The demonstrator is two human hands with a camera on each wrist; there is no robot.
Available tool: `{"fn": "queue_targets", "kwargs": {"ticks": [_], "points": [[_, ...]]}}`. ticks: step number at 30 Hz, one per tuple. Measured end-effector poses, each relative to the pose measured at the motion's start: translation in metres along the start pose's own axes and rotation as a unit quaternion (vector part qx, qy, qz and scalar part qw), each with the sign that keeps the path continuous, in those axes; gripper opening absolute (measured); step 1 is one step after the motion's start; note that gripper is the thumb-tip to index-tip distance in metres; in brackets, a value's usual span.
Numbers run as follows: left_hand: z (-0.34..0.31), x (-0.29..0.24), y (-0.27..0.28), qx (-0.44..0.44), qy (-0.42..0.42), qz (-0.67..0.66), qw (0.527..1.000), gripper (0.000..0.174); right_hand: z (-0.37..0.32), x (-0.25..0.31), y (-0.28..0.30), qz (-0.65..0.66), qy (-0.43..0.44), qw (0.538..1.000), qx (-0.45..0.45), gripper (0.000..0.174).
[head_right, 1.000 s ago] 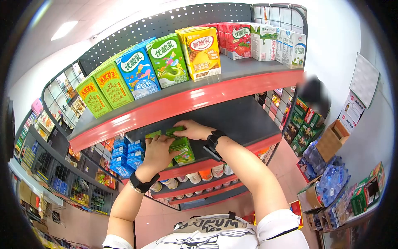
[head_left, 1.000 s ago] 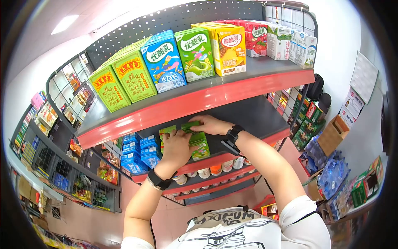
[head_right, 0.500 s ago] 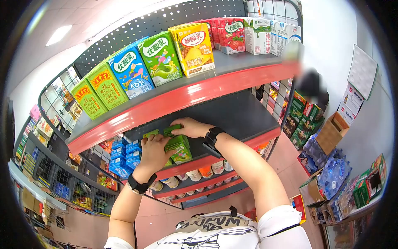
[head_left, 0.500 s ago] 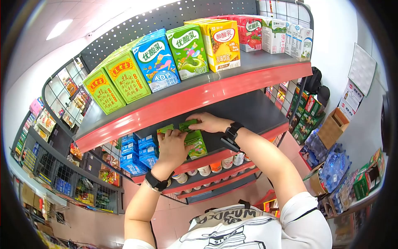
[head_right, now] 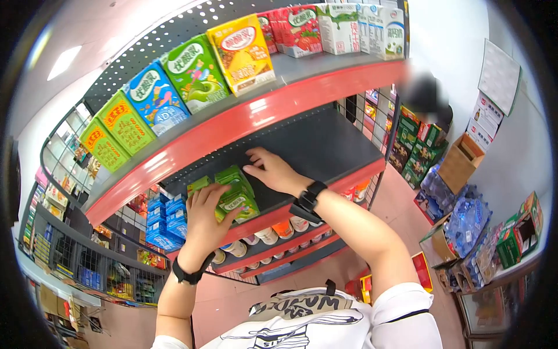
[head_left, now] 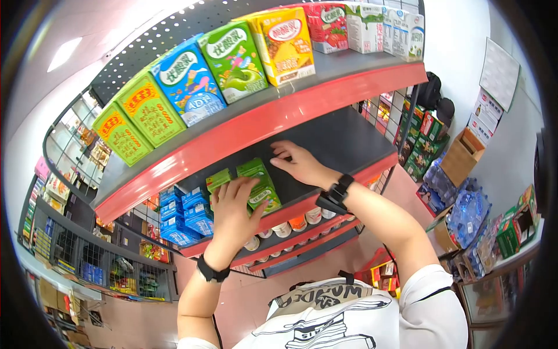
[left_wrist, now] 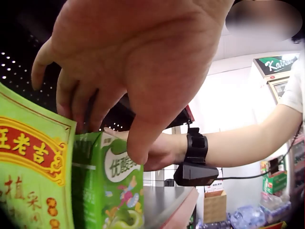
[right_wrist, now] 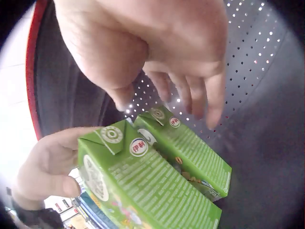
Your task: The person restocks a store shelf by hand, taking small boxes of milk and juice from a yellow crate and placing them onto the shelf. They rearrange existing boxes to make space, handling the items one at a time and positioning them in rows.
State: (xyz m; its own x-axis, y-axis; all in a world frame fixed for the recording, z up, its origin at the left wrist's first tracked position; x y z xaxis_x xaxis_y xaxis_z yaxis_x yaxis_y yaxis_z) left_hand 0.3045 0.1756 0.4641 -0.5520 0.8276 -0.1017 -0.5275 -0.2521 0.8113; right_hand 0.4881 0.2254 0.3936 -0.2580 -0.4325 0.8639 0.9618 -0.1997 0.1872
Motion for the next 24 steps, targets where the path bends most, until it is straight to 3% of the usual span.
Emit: {"fn": "queue_targets", "kwargs": {"ticks": [3,4,6,8,10,12,14,15,16,18,19,20,22,24], "points": [[-0.026,-0.037,-0.009,0.064,-0.082,-0.155,0.982,0.034,-0.061,0.025,0.035,-0.022,-0.02,0.998,-0.058,0.032],[-0.04,-0.046,-0.027,0.153,-0.085,-0.221,0.959,0.033,-0.086,0.024,0.045,-0.024,-0.051,0.996,-0.073,0.028],[-0.068,-0.069,-0.066,0.327,-0.185,-0.282,0.883,0.036,-0.143,0.0,0.064,-0.069,-0.067,0.991,-0.095,0.021],[-0.104,-0.068,-0.107,0.425,-0.196,-0.256,0.846,0.042,-0.204,-0.015,0.081,-0.125,-0.119,0.98,-0.103,0.02],[-0.123,-0.058,-0.145,0.474,-0.156,-0.222,0.838,0.046,-0.278,-0.033,0.105,-0.182,-0.193,0.957,-0.121,0.019],[-0.137,-0.056,-0.182,0.525,-0.175,-0.193,0.81,0.048,-0.365,-0.074,0.118,-0.257,-0.35,0.898,-0.076,0.023],[-0.139,-0.042,-0.212,0.521,-0.109,-0.13,0.836,0.048,-0.453,-0.097,0.131,-0.272,-0.495,0.821,-0.081,0.026],[-0.144,-0.044,-0.226,0.535,-0.124,-0.136,0.825,0.048,-0.504,-0.117,0.136,-0.261,-0.551,0.787,-0.095,0.028],[-0.148,-0.045,-0.238,0.551,-0.124,-0.15,0.812,0.047,-0.537,-0.122,0.139,-0.29,-0.533,0.789,-0.097,0.027],[-0.156,-0.051,-0.264,0.574,-0.128,-0.163,0.792,0.047,-0.6,-0.13,0.143,-0.134,-0.641,0.732,-0.189,0.023],[-0.161,-0.055,-0.278,0.59,-0.129,-0.158,0.781,0.047,-0.631,-0.136,0.14,-0.043,-0.657,0.698,-0.282,0.021],[-0.166,-0.059,-0.289,0.604,-0.129,-0.153,0.771,0.046,-0.652,-0.144,0.137,-0.038,-0.663,0.691,-0.285,0.021],[-0.174,-0.067,-0.31,0.628,-0.14,-0.137,0.753,0.047,-0.69,-0.15,0.131,0.027,-0.667,0.611,-0.426,0.02],[-0.182,-0.078,-0.326,0.636,-0.118,-0.157,0.746,0.047,-0.714,-0.167,0.126,0.001,-0.669,0.607,-0.428,0.018]]}}
Point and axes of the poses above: each hand's wrist, its own z-axis towards the middle knuckle, its own y-axis out of the back of the hand, x = y × z, the point moved 7 cm from there along z, towards the middle knuckle, and after that the axes turned 4 degrees about z, right-handed, at the moved point
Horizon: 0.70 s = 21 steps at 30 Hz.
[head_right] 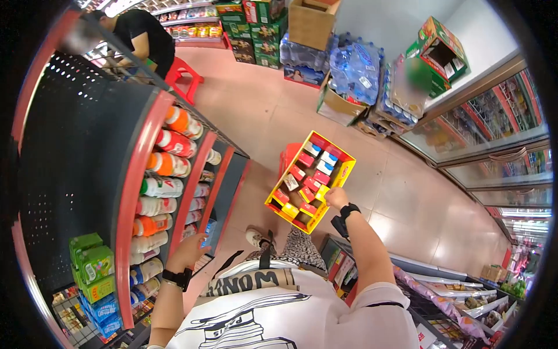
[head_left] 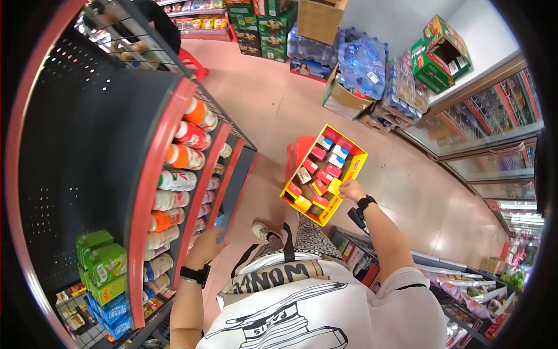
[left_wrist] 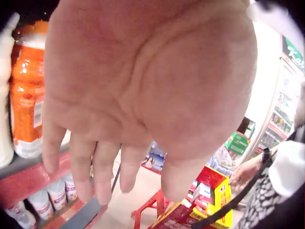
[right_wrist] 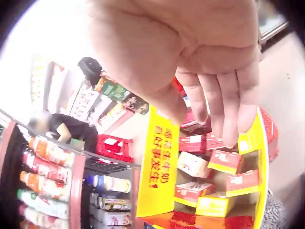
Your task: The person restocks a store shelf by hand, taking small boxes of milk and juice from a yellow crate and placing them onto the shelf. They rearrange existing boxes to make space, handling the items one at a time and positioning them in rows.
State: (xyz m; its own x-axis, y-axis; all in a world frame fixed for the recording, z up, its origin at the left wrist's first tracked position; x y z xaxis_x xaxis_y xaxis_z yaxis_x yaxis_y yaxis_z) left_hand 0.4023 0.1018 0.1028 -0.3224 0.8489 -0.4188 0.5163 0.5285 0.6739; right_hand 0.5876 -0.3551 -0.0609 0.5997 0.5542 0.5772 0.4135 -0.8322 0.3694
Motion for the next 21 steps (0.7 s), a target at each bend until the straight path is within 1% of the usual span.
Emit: {"fn": "queue_targets", "kwargs": {"ticks": [2,3,4,5,6,8,9,10,11,12,13,15,16,18,19,20,21], "points": [[0.012,-0.008,-0.01,0.011,-0.001,-0.019,1.0,0.047,0.024,-0.023,-0.013,-0.087,0.031,0.996,-0.002,0.018],[0.016,-0.012,-0.014,0.014,-0.002,-0.039,0.999,0.047,0.02,-0.02,-0.017,-0.087,0.033,0.996,-0.015,0.019],[0.018,-0.013,-0.019,0.022,0.001,-0.038,0.999,0.047,0.024,-0.012,-0.03,-0.186,0.084,0.979,-0.022,0.02],[0.018,-0.017,-0.024,0.032,0.02,-0.042,0.998,0.046,0.025,-0.014,-0.032,-0.243,0.087,0.966,-0.025,0.022],[0.018,-0.019,-0.028,0.042,0.04,-0.047,0.997,0.045,0.013,0.006,-0.037,-0.299,0.091,0.95,-0.028,0.024],[0.017,-0.015,-0.04,0.046,0.051,-0.062,0.996,0.044,0.012,0.014,-0.053,-0.255,0.097,0.962,-0.023,0.031],[0.015,-0.01,-0.048,0.041,0.058,-0.078,0.994,0.044,0.019,0.012,-0.065,-0.286,0.137,0.948,-0.015,0.029],[0.012,-0.003,-0.059,0.045,0.065,-0.08,0.994,0.044,0.018,0.015,-0.073,-0.323,0.099,0.941,-0.005,0.036],[0.01,0.011,-0.07,0.042,0.069,-0.095,0.992,0.043,0.023,0.012,-0.085,-0.317,0.115,0.941,-0.008,0.04],[0.005,0.012,-0.075,0.039,0.075,-0.109,0.99,0.042,0.023,0.014,-0.091,-0.311,0.131,0.941,-0.009,0.043],[-0.001,0.013,-0.08,0.041,0.081,-0.11,0.99,0.042,0.025,0.013,-0.097,-0.311,0.13,0.941,-0.002,0.043],[-0.012,0.017,-0.092,0.059,0.12,-0.132,0.982,0.039,0.025,0.014,-0.108,-0.385,0.141,0.912,0.019,0.048],[-0.019,0.02,-0.099,0.062,0.125,-0.132,0.981,0.039,0.027,0.009,-0.114,-0.385,0.14,0.912,0.026,0.048],[-0.026,0.027,-0.11,0.07,0.136,-0.158,0.976,0.037,0.03,0.004,-0.128,-0.483,0.16,0.861,0.013,0.044],[-0.03,0.026,-0.114,0.092,0.157,-0.15,0.972,0.034,0.031,0.0,-0.13,-0.498,0.147,0.854,0.012,0.035],[-0.031,0.028,-0.117,0.094,0.159,-0.152,0.971,0.034,0.033,-0.002,-0.132,-0.499,0.146,0.854,0.015,0.035],[-0.033,0.03,-0.123,0.101,0.173,-0.166,0.965,0.034,0.036,-0.004,-0.133,-0.504,0.144,0.851,0.007,0.031]]}}
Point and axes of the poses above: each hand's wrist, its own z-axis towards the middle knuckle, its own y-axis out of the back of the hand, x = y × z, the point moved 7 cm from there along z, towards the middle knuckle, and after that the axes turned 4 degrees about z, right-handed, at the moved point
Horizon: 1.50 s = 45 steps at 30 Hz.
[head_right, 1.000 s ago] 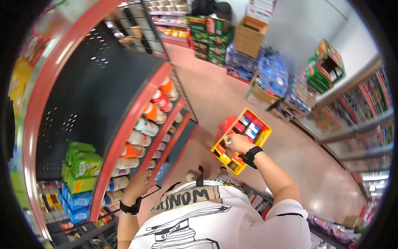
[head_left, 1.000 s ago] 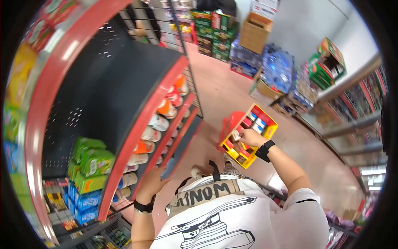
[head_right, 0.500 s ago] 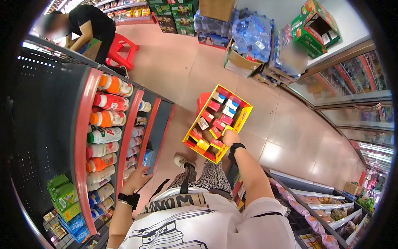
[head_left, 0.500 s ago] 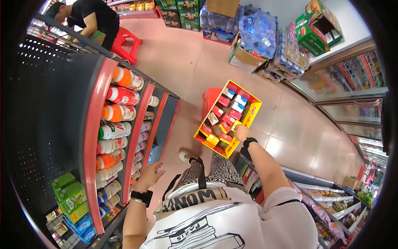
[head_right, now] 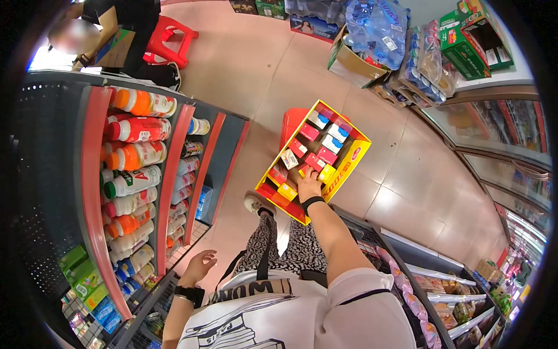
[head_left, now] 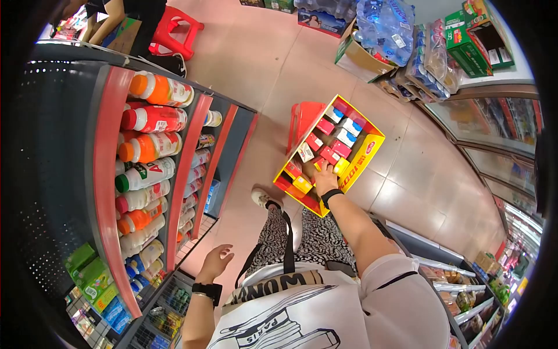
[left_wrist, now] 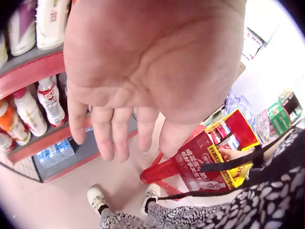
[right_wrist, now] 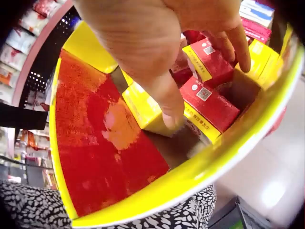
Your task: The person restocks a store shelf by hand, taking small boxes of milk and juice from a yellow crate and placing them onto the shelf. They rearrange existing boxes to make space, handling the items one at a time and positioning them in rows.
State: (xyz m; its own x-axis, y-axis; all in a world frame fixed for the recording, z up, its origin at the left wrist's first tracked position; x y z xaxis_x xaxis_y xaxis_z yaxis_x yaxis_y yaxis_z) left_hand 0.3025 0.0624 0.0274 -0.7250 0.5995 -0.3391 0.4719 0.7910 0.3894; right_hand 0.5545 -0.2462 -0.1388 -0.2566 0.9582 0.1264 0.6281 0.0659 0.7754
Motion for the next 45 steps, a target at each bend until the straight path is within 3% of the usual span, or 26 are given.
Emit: {"fn": "queue_targets", "kwargs": {"ticks": [5,8,11,14,18,21,25,26,29,31,35,36,38,39,41,43,45], "points": [[0.001,0.015,-0.014,-0.017,-0.012,-0.049,0.999,0.032,0.003,-0.004,-0.019,-0.032,-0.019,0.999,0.02,0.025],[0.002,0.019,-0.019,-0.017,-0.004,-0.064,0.998,0.031,0.004,-0.004,-0.02,-0.039,-0.021,0.999,-0.021,0.032],[0.001,0.023,-0.02,-0.02,-0.003,-0.079,0.997,0.03,0.001,-0.007,-0.015,0.015,-0.013,0.999,-0.038,0.025],[-0.002,0.023,-0.017,-0.036,-0.012,-0.077,0.996,0.03,0.0,-0.008,-0.008,0.142,0.033,0.989,-0.027,0.046],[-0.007,0.016,0.0,-0.056,-0.012,-0.077,0.995,0.03,-0.027,-0.004,0.031,0.172,0.063,0.982,-0.034,0.058],[-0.006,0.008,0.016,-0.081,-0.03,-0.059,0.995,0.031,-0.045,-0.01,0.057,0.177,0.068,0.981,-0.042,0.052],[-0.001,-0.026,0.047,-0.127,-0.096,-0.076,0.984,0.033,-0.077,-0.019,0.113,0.229,0.131,0.958,-0.115,0.044],[0.0,-0.04,0.055,-0.14,-0.13,-0.073,0.979,0.034,-0.082,-0.023,0.126,0.24,0.15,0.951,-0.123,0.057],[-0.003,-0.088,0.082,-0.168,-0.196,-0.078,0.963,0.036,-0.107,-0.011,0.18,0.319,0.205,0.923,-0.066,0.05],[-0.017,-0.133,0.097,-0.143,-0.271,-0.145,0.941,0.039,-0.128,0.015,0.223,0.338,0.256,0.905,-0.036,0.046],[-0.06,-0.202,0.131,-0.164,-0.397,-0.12,0.895,0.053,-0.17,0.09,0.291,0.373,0.296,0.874,0.095,0.046],[-0.065,-0.207,0.137,-0.181,-0.396,-0.121,0.892,0.053,-0.178,0.111,0.305,0.351,0.351,0.862,0.099,0.046],[-0.087,-0.218,0.152,-0.246,-0.475,-0.116,0.837,0.058,-0.196,0.152,0.329,0.323,0.425,0.839,0.106,0.047],[-0.098,-0.218,0.158,-0.265,-0.47,-0.113,0.834,0.058,-0.209,0.173,0.34,0.302,0.481,0.816,0.113,0.047],[-0.113,-0.214,0.162,-0.115,-0.434,-0.222,0.866,0.058,-0.231,0.21,0.355,0.315,0.479,0.795,0.198,0.044],[-0.127,-0.191,0.173,-0.154,-0.388,-0.213,0.884,0.055,-0.241,0.236,0.361,0.317,0.52,0.757,0.236,0.044],[-0.148,-0.17,0.181,-0.181,-0.382,-0.25,0.871,0.052,-0.251,0.26,0.367,0.318,0.528,0.74,0.269,0.045]]}}
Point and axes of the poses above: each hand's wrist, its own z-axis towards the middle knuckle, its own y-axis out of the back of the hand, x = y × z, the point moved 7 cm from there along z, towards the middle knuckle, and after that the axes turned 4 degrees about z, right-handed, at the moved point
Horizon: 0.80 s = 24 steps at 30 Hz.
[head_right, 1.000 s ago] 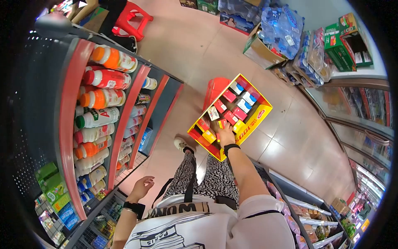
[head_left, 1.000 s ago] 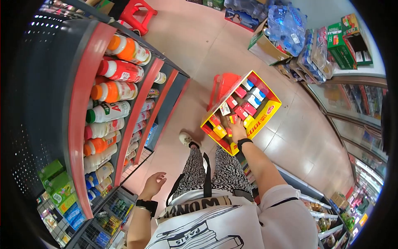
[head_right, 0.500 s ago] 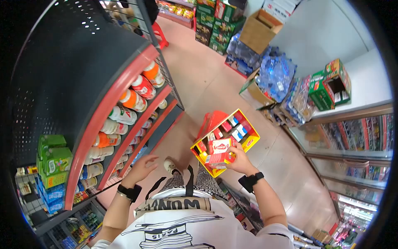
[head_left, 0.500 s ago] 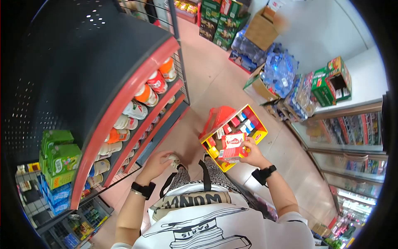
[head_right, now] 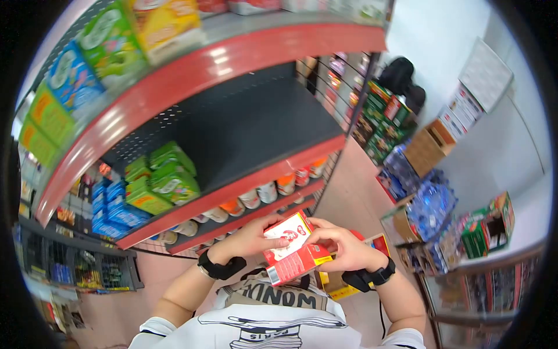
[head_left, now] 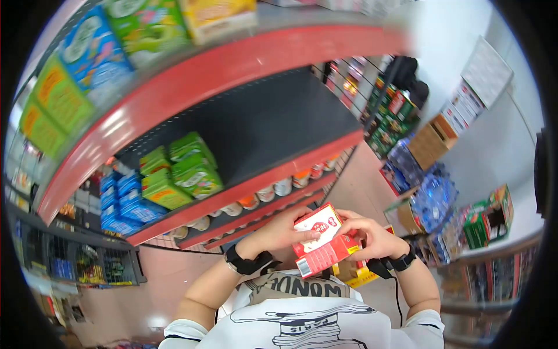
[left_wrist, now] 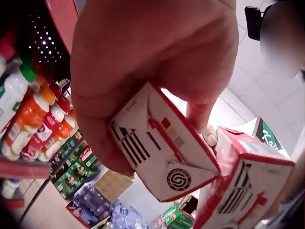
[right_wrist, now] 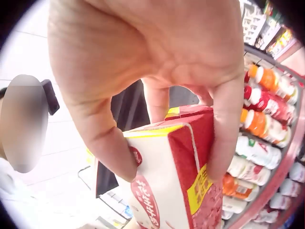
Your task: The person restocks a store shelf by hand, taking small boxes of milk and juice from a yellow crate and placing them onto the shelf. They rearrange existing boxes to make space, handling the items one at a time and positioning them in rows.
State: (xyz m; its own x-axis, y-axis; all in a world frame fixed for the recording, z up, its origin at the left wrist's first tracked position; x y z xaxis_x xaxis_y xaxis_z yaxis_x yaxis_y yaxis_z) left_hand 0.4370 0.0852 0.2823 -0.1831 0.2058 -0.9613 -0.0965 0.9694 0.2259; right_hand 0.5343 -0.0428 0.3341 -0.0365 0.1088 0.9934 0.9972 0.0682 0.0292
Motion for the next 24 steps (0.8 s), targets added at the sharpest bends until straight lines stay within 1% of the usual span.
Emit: {"fn": "queue_targets", "kwargs": {"ticks": [1,2,3,4,6,8,10,11,12,14,15,17,18,20,21,23,24], "points": [[-0.011,-0.005,0.007,-0.019,0.0,0.006,1.0,0.052,0.007,0.006,-0.002,0.029,-0.008,0.999,0.012,0.045],[-0.022,-0.008,0.022,-0.079,-0.014,-0.031,0.996,0.051,0.017,0.011,-0.004,0.023,-0.002,0.999,0.026,0.045],[-0.034,-0.009,0.034,-0.137,-0.03,-0.068,0.988,0.051,0.027,0.022,-0.003,0.035,0.04,0.998,0.029,0.045],[-0.043,0.008,0.046,-0.184,0.015,-0.08,0.98,0.052,0.035,0.034,-0.001,0.05,0.081,0.995,0.031,0.045],[-0.07,0.012,0.067,-0.264,0.027,-0.108,0.958,0.059,0.052,0.053,0.011,0.05,0.123,0.991,0.013,0.048],[-0.094,0.009,0.08,-0.329,-0.046,-0.144,0.932,0.061,0.066,0.073,0.034,0.091,0.141,0.985,-0.042,0.051],[-0.119,0.004,0.084,-0.371,-0.052,-0.212,0.903,0.049,0.088,0.095,0.045,0.071,0.15,0.982,-0.094,0.051],[-0.128,0.009,0.084,-0.379,-0.048,-0.223,0.897,0.048,0.1,0.105,0.047,0.024,0.16,0.98,-0.111,0.051],[-0.134,0.012,0.084,-0.381,-0.051,-0.22,0.896,0.048,0.115,0.112,0.05,-0.045,0.197,0.973,-0.115,0.051],[-0.144,0.021,0.083,-0.384,-0.059,-0.249,0.887,0.046,0.148,0.117,0.047,-0.167,0.22,0.95,-0.145,0.047],[-0.149,0.016,0.081,-0.396,-0.054,-0.232,0.887,0.045,0.157,0.124,0.04,-0.204,0.221,0.944,-0.138,0.045],[-0.157,0.025,0.084,-0.412,-0.061,-0.234,0.879,0.044,0.189,0.122,0.021,-0.268,0.233,0.928,-0.114,0.041],[-0.161,0.028,0.086,-0.425,-0.063,-0.238,0.871,0.044,0.202,0.12,0.011,-0.286,0.233,0.925,-0.086,0.042],[-0.165,0.026,0.09,-0.435,-0.072,-0.24,0.865,0.044,0.225,0.111,-0.006,-0.323,0.2,0.924,-0.047,0.044],[-0.168,0.026,0.092,-0.44,-0.077,-0.239,0.862,0.045,0.23,0.113,-0.014,-0.324,0.202,0.923,-0.044,0.044],[-0.172,0.021,0.093,-0.448,-0.082,-0.237,0.858,0.045,0.236,0.113,-0.028,-0.412,0.17,0.895,-0.015,0.046],[-0.172,0.021,0.095,-0.452,-0.086,-0.238,0.856,0.045,0.239,0.113,-0.029,-0.412,0.172,0.895,-0.014,0.046]]}}
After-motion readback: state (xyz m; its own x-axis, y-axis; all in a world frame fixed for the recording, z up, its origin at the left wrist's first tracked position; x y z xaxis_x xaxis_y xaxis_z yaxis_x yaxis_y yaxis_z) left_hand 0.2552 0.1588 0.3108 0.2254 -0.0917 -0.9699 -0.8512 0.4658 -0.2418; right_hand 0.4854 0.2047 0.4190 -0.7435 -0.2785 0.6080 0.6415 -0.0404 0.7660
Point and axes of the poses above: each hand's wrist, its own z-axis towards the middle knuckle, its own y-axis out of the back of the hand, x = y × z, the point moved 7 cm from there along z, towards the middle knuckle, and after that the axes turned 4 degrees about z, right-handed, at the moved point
